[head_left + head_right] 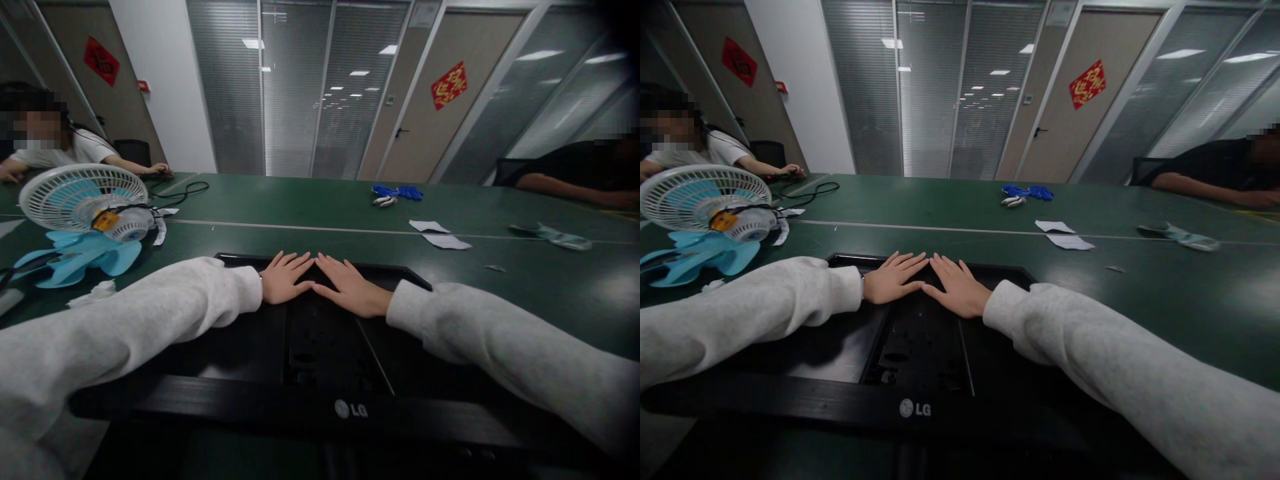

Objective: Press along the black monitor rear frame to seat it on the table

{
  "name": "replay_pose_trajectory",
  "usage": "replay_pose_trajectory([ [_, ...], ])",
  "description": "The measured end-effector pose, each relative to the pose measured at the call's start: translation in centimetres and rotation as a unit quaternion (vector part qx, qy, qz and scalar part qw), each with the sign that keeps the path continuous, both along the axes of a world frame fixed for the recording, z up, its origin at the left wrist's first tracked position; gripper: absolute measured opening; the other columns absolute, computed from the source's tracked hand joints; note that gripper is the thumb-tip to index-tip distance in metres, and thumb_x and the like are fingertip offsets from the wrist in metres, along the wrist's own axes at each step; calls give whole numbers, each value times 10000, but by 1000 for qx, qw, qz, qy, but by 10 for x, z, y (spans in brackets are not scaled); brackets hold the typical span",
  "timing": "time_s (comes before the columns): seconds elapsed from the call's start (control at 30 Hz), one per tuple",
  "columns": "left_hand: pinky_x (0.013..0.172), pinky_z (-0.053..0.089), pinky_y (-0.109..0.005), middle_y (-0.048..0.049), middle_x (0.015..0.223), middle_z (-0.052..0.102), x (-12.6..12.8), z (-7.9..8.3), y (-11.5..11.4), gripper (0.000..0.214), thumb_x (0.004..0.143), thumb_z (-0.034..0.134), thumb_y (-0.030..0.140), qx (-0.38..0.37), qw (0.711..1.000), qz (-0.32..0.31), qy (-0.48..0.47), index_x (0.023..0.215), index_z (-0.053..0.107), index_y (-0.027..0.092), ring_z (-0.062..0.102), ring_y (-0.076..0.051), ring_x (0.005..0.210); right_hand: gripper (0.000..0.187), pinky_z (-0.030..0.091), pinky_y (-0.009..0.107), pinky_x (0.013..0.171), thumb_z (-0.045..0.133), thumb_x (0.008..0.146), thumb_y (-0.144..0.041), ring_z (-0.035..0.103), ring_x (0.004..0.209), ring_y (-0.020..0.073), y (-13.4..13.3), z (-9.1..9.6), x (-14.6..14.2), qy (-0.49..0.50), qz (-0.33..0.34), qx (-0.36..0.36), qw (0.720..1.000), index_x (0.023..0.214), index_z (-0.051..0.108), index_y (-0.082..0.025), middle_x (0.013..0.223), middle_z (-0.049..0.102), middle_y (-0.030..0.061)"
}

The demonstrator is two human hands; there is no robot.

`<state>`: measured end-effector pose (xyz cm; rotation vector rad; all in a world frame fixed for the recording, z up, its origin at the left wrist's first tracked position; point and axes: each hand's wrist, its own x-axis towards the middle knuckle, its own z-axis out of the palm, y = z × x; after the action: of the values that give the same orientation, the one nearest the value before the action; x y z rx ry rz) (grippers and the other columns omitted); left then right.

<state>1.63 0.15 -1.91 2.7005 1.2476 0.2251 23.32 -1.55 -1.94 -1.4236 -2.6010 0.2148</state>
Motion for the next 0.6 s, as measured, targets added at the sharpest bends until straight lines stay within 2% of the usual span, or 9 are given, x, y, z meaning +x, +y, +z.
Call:
replay_pose_trajectory([
  [0.23,1183,175,-639,-107,1608,276,-1,0,1,568,986,554,460,-13,1000,-2,12,1486,388,246,272,-352,1466,562,300,576,1141,547,944,-489,369,1373,290,3,-1,1,4,1,-10,1000,1420,455,-203,1500,361,127],
  [0.47,1182,177,-641,-109,1604,284,-1,-3,4,568,986,556,461,-17,1000,-6,14,1484,391,242,282,-352,1462,534,352,554,1114,556,943,-476,414,1335,276,5,-5,1,6,1,5,1000,1390,480,-194,1462,404,126],
  [0.6,1187,152,-641,-108,1615,265,-1,-4,4,587,987,544,479,-20,1000,-6,17,1497,371,245,263,-352,1471,538,340,559,1121,555,943,-476,403,1344,279,5,-5,1,5,2,5,1000,1396,475,-196,1471,395,126],
])
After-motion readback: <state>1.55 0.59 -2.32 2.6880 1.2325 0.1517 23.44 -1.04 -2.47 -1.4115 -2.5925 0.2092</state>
